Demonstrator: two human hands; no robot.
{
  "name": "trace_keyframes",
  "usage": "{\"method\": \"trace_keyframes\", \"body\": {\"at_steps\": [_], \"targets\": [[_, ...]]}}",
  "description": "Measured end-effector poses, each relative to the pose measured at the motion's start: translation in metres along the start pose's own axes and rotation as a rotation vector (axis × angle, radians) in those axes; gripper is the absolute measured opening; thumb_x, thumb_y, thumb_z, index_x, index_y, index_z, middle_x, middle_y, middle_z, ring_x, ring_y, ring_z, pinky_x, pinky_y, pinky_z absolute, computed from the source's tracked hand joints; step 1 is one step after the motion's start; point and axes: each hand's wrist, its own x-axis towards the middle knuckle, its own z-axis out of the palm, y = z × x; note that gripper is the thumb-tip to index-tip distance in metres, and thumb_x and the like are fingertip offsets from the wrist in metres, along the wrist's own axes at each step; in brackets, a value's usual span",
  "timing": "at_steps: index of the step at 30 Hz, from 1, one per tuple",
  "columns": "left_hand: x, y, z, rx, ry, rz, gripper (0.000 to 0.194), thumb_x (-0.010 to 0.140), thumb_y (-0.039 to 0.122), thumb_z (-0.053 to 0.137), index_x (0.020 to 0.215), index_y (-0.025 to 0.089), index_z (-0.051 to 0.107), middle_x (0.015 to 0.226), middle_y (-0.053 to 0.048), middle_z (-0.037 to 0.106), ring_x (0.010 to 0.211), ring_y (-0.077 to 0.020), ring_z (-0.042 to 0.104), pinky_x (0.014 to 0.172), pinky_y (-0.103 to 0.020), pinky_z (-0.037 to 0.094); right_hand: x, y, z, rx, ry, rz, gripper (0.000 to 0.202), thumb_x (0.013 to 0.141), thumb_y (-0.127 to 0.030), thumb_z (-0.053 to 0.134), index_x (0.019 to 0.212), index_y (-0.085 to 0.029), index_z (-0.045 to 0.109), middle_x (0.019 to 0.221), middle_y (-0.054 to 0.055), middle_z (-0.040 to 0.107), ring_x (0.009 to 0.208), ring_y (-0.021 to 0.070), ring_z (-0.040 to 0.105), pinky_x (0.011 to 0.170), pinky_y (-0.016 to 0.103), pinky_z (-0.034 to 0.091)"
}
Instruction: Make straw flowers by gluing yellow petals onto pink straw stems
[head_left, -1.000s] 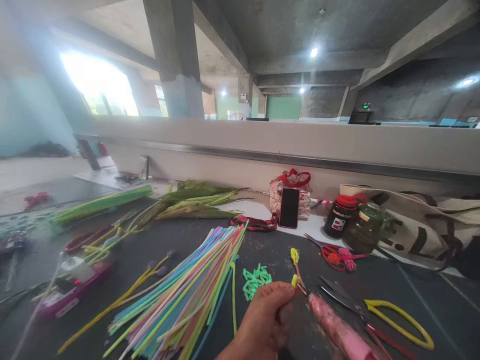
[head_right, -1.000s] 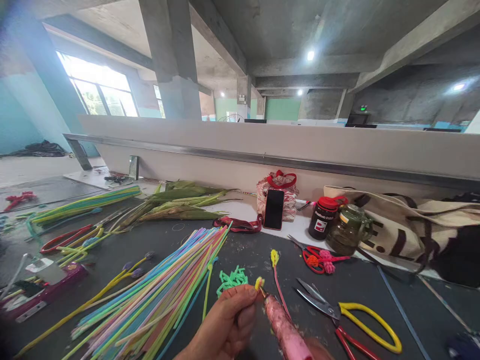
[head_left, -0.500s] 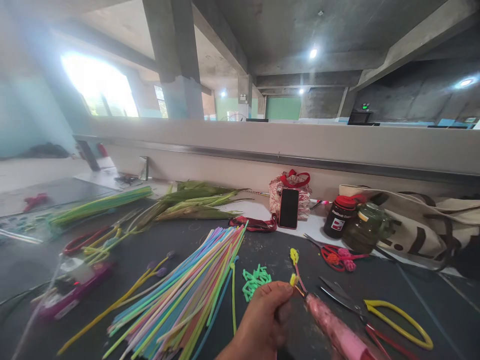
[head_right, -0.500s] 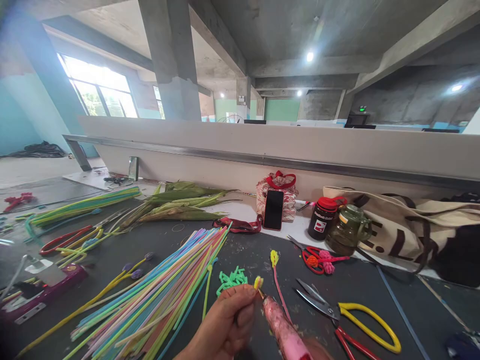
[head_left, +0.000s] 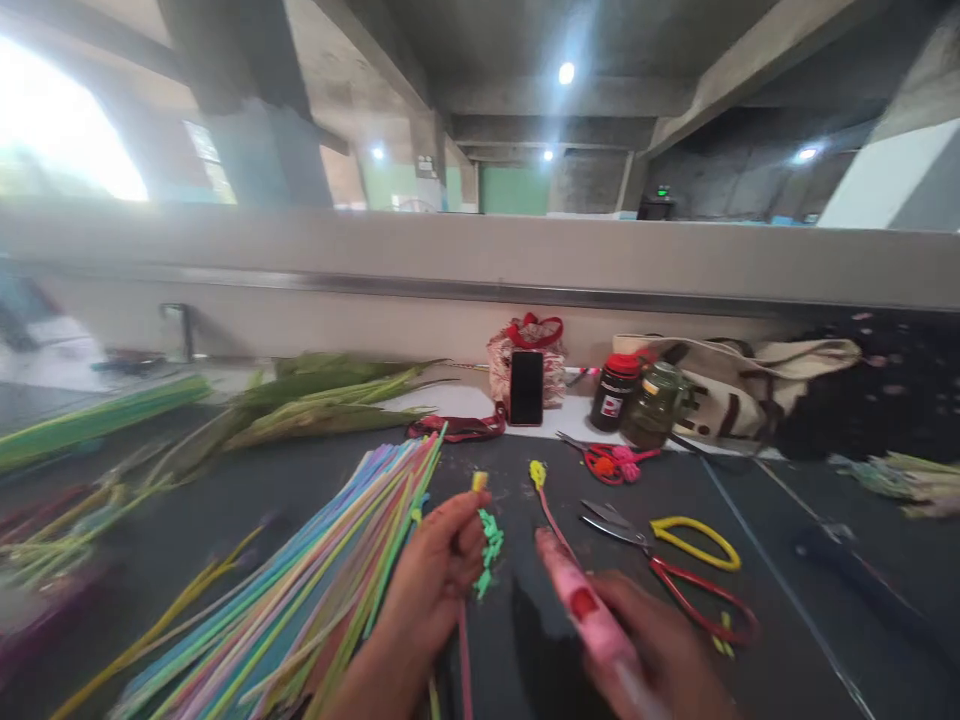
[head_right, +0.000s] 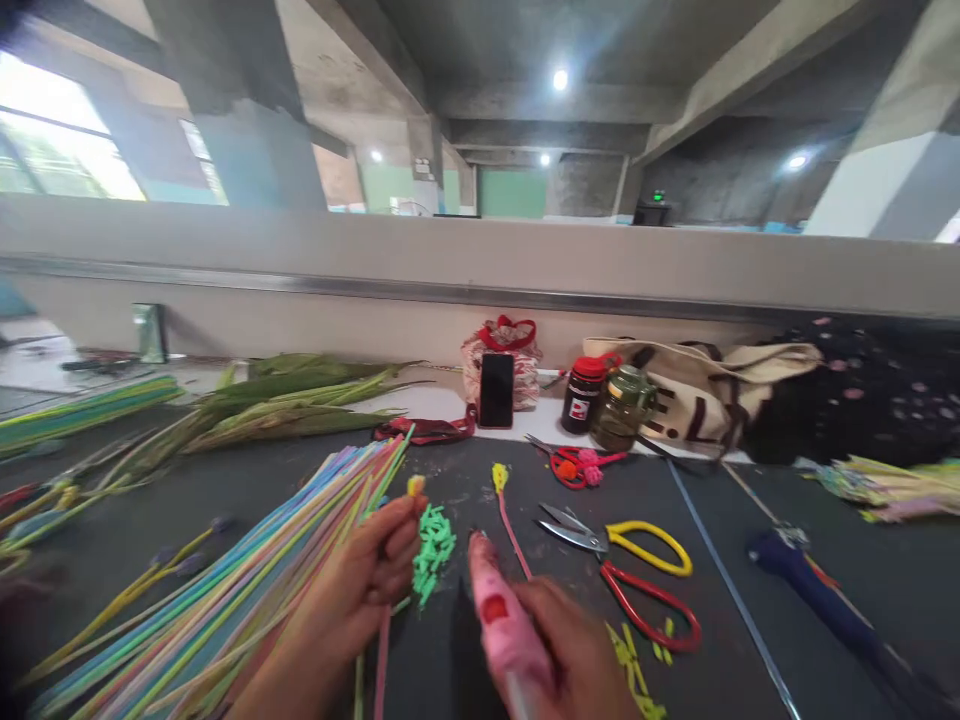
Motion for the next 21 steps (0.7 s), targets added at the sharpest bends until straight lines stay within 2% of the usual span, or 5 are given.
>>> {"method": "trace_keyframes", "body": {"at_steps": [2, 6, 13, 18, 21], "targets": [[0.002, 0.007, -0.005, -0.018, 0.008, 0.025, 0.024, 0.061, 0.029, 0.072, 0.074, 0.013, 0.061, 0.041, 0.012, 0.029, 0.033, 0.0005, 0.013, 0.029, -0.011, 0.007, 0.002, -0.006, 0.004, -0.113, -0.121, 0.067, 0.021, 0.073, -0.028, 0.058, 0.093, -0.022, 0.058, 0.080, 0.002, 0.064, 0.071, 0.0190, 0.060, 0.059, 0.026, 0.042], [0.002, 0.007, -0.005, -0.011, -0.026, 0.009, 0.021, 0.063, 0.028, 0.071, 0.073, 0.012, 0.062, 0.042, 0.011, 0.031, 0.034, 0.0004, 0.013, 0.027, -0.011, 0.010, 0.003, -0.011, 0.017, -0.363, -0.189, 0.165, 0.023, 0.070, -0.021, 0.057, 0.093, -0.022, 0.059, 0.089, 0.005, 0.064, 0.082, 0.0237, 0.058, 0.069, 0.032, 0.040], [-0.001, -0.013, 0.008, 0.051, -0.069, -0.080, 0.021, 0.061, 0.028, 0.073, 0.070, 0.012, 0.063, 0.040, 0.010, 0.035, 0.033, 0.0012, 0.014, 0.027, -0.009, 0.011, -0.004, -0.016, 0.026, -0.437, -0.257, 0.184, 0.023, 0.074, -0.027, 0.055, 0.095, -0.019, 0.061, 0.095, 0.009, 0.062, 0.087, 0.0268, 0.056, 0.073, 0.037, 0.041], [-0.003, -0.021, 0.010, 0.092, -0.088, -0.124, 0.021, 0.063, 0.029, 0.072, 0.067, 0.011, 0.062, 0.039, 0.010, 0.035, 0.033, 0.0017, 0.015, 0.029, -0.009, 0.012, -0.004, -0.017, -0.009, -0.386, -0.225, 0.107, 0.032, 0.077, -0.035, 0.056, 0.106, -0.021, 0.059, 0.107, 0.009, 0.061, 0.096, 0.0266, 0.055, 0.080, 0.038, 0.041], [-0.004, -0.022, 0.011, 0.101, -0.097, -0.127, 0.022, 0.062, 0.029, 0.072, 0.070, 0.011, 0.063, 0.040, 0.010, 0.035, 0.033, 0.0017, 0.015, 0.029, -0.009, 0.011, -0.014, 0.010, -0.051, -0.385, -0.142, 0.223, 0.024, 0.088, -0.022, 0.040, 0.091, -0.024, 0.065, 0.082, 0.002, 0.066, 0.075, 0.0151, 0.062, 0.067, 0.024, 0.045]]}}
